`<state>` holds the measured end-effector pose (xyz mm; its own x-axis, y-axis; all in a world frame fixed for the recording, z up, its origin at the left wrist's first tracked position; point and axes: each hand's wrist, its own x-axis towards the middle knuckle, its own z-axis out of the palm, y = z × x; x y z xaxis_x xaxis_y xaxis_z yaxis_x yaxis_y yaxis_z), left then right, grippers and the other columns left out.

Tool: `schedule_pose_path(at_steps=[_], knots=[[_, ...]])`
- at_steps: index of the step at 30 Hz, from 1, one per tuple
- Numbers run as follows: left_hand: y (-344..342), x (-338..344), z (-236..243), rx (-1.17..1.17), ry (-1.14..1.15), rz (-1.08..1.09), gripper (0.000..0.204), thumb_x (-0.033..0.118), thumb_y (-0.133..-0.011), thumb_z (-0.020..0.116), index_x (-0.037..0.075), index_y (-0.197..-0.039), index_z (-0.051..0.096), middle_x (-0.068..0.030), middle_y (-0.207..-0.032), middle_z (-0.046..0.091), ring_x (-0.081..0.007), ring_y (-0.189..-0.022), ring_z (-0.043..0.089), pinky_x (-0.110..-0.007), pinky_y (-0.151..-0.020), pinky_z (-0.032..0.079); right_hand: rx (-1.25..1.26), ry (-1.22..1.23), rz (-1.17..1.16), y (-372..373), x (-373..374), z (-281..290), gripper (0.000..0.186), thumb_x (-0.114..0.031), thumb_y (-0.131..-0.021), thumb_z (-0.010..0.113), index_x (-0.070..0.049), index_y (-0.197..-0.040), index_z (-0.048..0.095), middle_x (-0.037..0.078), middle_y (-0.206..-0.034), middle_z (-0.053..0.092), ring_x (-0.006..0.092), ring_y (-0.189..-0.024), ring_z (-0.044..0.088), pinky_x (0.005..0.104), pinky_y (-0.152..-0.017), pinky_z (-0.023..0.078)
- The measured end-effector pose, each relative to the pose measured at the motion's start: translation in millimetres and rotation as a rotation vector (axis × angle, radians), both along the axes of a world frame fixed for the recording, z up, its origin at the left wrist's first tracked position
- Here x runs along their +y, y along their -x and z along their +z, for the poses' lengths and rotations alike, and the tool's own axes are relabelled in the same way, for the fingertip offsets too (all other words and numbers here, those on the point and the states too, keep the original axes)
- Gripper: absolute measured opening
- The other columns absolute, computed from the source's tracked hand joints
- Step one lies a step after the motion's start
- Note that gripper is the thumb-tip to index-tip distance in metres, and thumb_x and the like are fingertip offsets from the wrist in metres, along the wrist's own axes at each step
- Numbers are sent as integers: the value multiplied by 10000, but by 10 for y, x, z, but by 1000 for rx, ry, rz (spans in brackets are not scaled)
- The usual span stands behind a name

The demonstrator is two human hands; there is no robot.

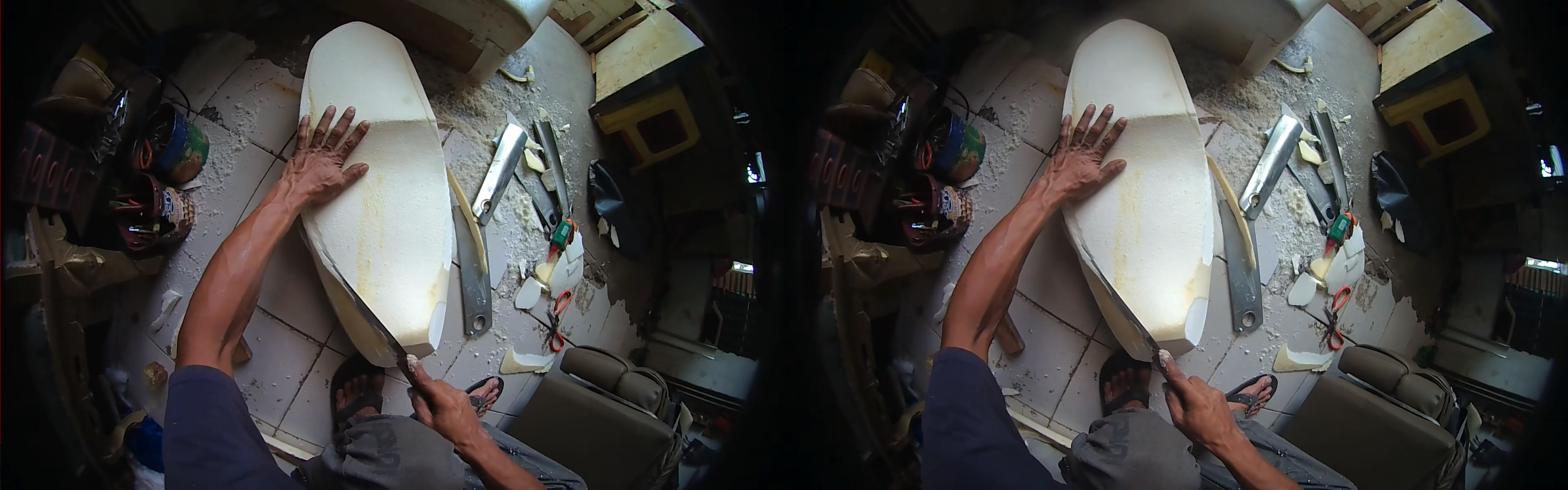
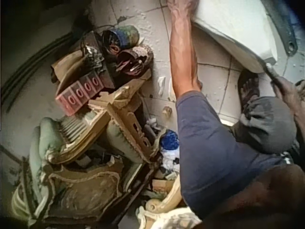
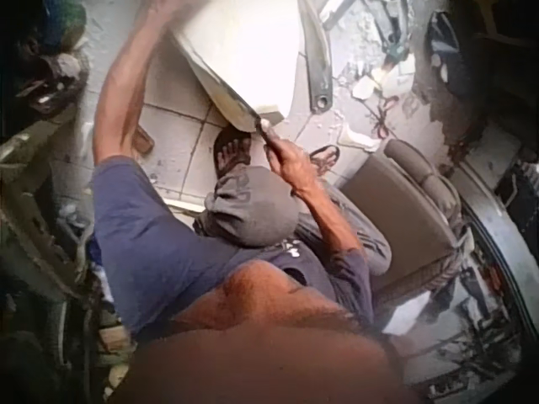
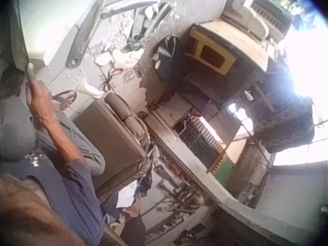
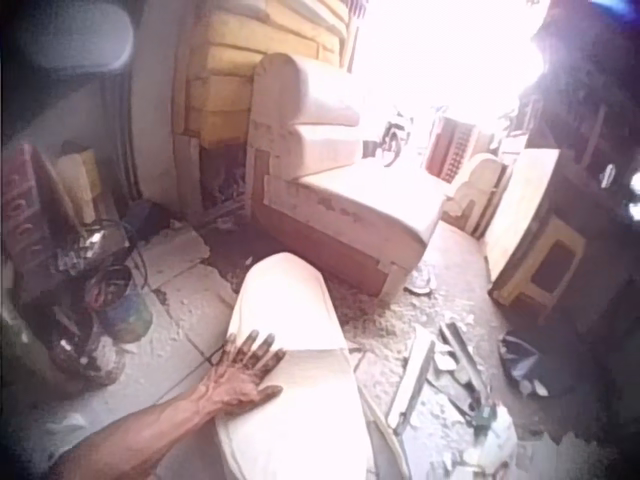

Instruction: The person shapes a large piece of white foam by using a long blade to trim the edges and a small brush to apply adhesive to a corner, then attaches a smaller foam piece.

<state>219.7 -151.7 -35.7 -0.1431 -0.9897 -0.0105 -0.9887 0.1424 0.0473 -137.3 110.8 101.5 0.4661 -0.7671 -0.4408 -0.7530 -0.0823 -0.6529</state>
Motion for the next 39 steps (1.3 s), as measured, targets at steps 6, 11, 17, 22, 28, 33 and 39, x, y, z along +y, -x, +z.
schedule_pose_path(at_steps=[6, 11, 17, 22, 28, 33, 39], knots=[[-55, -3, 1, -56, 31, 0, 798, 723, -997, 276, 328, -1656, 59, -5, -1733, -36, -285, -1589, -70, -579, -1262, -60, 41, 73, 60, 294, 210, -3, 625, -193, -935, 687, -191, -1517, 458, 171, -750, 614, 381, -673, 655, 492, -630, 529], [-39, -23, 64, -50, -35, 7, 786, 702, -1005, 282, 327, -1657, 56, -10, -1734, -36, -282, -1590, -72, -575, -1262, -55, 16, 67, 20, 162, 257, -29, 620, -199, -943, 680, -201, -1519, 451, 179, -742, 610, 385, -648, 646, 498, -612, 527], [-4, -28, 68, -52, -34, 20, 787, 700, -1002, 290, 325, -1657, 67, -22, -1735, -21, -284, -1590, -67, -575, -1262, -52, 1, 72, 27, 93, 255, -132, 579, -190, -948, 670, -188, -1492, 469, 185, -742, 606, 402, -674, 654, 505, -611, 541], [-7, 37, 58, -35, -58, 9, 789, 695, -1002, 304, 323, -1657, 71, -17, -1735, -26, -289, -1590, -67, -572, -1262, -54, 58, 57, 33, 311, 468, 66, 606, -201, -942, 680, -218, -1508, 462, 179, -770, 610, 392, -672, 655, 512, -604, 539], [-59, -102, 99, -39, -21, 2, 796, 700, -999, 312, 320, -1657, 73, -15, -1735, -26, -286, -1590, -71, -575, -1261, -56, 78, 111, 56, 135, 377, -102, 626, -197, -931, 692, -224, -1517, 475, 162, -761, 603, 376, -637, 640, 503, -584, 542], [-24, -18, 22, -55, -22, 32, 797, 706, -997, 309, 327, -1656, 68, -4, -1734, -32, -281, -1590, -75, -577, -1261, -60, 99, 51, 30, 220, 539, -13, 642, -186, -923, 695, -235, -1521, 469, 155, -781, 610, 365, -643, 648, 490, -583, 546], [-29, 19, 32, -56, -54, 21, 788, 697, -1000, 301, 329, -1656, 67, -6, -1735, -18, -282, -1591, -60, -574, -1265, -45, 70, 57, 19, 342, 625, 17, 658, -183, -915, 703, -243, -1523, 459, 153, -790, 616, 363, -657, 653, 487, -574, 540]])
